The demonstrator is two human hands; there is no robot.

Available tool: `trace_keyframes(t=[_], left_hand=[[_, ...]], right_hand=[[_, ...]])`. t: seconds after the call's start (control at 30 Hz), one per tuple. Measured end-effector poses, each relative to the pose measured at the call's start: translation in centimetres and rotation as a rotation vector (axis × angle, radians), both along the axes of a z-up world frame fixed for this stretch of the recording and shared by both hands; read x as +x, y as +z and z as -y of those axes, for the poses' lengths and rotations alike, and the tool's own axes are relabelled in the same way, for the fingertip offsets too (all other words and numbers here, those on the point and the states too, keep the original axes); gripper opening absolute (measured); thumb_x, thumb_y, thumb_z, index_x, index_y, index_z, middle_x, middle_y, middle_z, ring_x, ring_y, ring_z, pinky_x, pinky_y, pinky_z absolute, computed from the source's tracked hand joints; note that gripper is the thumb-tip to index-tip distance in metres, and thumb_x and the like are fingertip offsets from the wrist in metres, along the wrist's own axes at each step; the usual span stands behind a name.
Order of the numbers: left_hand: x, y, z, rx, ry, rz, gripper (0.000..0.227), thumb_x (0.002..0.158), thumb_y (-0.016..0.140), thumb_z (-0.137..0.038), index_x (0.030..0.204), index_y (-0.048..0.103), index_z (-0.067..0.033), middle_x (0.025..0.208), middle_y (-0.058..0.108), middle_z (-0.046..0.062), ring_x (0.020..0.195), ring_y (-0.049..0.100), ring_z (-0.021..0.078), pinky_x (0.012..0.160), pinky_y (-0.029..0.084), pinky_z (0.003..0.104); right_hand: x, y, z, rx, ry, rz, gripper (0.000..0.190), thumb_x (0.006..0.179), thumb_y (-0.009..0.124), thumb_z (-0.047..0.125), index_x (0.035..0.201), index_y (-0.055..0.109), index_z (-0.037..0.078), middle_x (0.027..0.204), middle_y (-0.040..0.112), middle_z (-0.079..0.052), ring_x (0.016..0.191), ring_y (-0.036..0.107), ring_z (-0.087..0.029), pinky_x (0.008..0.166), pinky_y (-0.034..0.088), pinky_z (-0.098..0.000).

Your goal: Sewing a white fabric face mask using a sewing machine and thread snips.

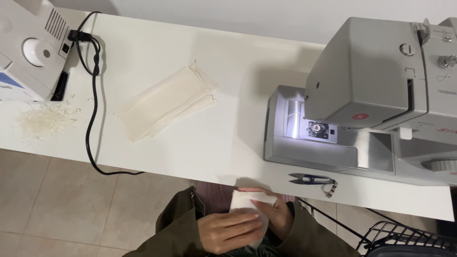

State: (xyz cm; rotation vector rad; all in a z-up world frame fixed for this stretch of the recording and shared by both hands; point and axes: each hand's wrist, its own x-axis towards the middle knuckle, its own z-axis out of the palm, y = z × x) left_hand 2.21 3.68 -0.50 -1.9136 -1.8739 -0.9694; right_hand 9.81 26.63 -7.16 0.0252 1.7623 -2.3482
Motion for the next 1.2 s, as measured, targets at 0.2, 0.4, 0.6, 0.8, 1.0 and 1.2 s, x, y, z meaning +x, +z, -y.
trace_keyframes(t=[0.2, 0.4, 0.6, 0.8, 1.0, 1.2], left_hand=[[-1.7, 0.0, -0.1, 0.144, 0.124, 0.407, 0.052, 0.083, 0.092, -0.036, 0.115, 0.069, -0.0023, 0.111, 0.070, 0.011, 0.106, 0.070, 0.0257, 0.093, 0.061, 0.040], [-1.8, 3.8, -2.3, 0.180, 0.358, 0.732, 0.041, 0.075, 0.091, -0.018, 0.105, 0.069, -0.0008, 0.104, 0.070, 0.015, 0.099, 0.070, 0.0291, 0.083, 0.058, 0.037], [-1.4, 2.8, -1.9, 0.170, 0.315, 0.764, 0.027, 0.081, 0.084, 0.000, 0.105, 0.072, -0.0030, 0.100, 0.074, 0.011, 0.087, 0.075, 0.0224, 0.070, 0.061, 0.031], [-0.9, 2.3, -1.4, 0.145, 0.252, 0.715, 0.040, 0.086, 0.078, 0.005, 0.121, 0.060, -0.0042, 0.110, 0.072, 0.014, 0.094, 0.074, 0.0272, 0.075, 0.062, 0.034], [-1.1, 2.7, -1.2, 0.092, 0.220, 0.582, 0.051, 0.088, 0.077, 0.004, 0.131, 0.052, -0.0051, 0.117, 0.065, 0.017, 0.101, 0.072, 0.0321, 0.083, 0.062, 0.039], [-1.2, 2.2, -1.4, 0.070, 0.209, 0.656, 0.051, 0.088, 0.079, 0.002, 0.130, 0.051, -0.0053, 0.119, 0.064, 0.016, 0.100, 0.072, 0.0288, 0.083, 0.062, 0.036]], right_hand=[[-0.7, 3.2, -0.7, -0.057, -0.069, 0.198, 0.034, 0.096, 0.053, -0.002, 0.126, 0.068, -0.005, 0.129, 0.073, -0.022, 0.120, 0.069, -0.030, 0.107, 0.051, -0.0408], [-1.8, 6.6, -0.6, 0.089, 0.004, -0.210, 0.032, 0.092, 0.060, -0.004, 0.122, 0.071, -0.004, 0.150, 0.057, -0.021, 0.141, 0.054, -0.033, 0.116, 0.044, -0.0443], [-1.9, 8.0, -0.8, 0.340, -0.026, -0.022, 0.038, 0.087, 0.076, 0.001, 0.124, 0.069, 0.004, 0.115, 0.074, -0.015, 0.108, 0.073, -0.026, 0.095, 0.057, -0.0357], [-2.3, 11.4, -0.5, 0.702, 0.004, -0.149, 0.056, 0.077, 0.077, 0.000, 0.131, 0.062, 0.006, 0.112, 0.075, -0.010, 0.106, 0.076, -0.020, 0.091, 0.061, -0.0323], [-2.1, 12.4, -0.4, 0.587, -0.008, -0.281, 0.055, 0.084, 0.071, -0.007, 0.136, 0.060, 0.006, 0.109, 0.073, -0.010, 0.103, 0.075, -0.022, 0.091, 0.060, -0.0331], [-1.5, 11.7, -0.6, 0.571, -0.044, -0.271, 0.050, 0.081, 0.075, -0.010, 0.127, 0.066, 0.006, 0.092, 0.062, -0.007, 0.086, 0.066, -0.018, 0.078, 0.055, -0.0306]])
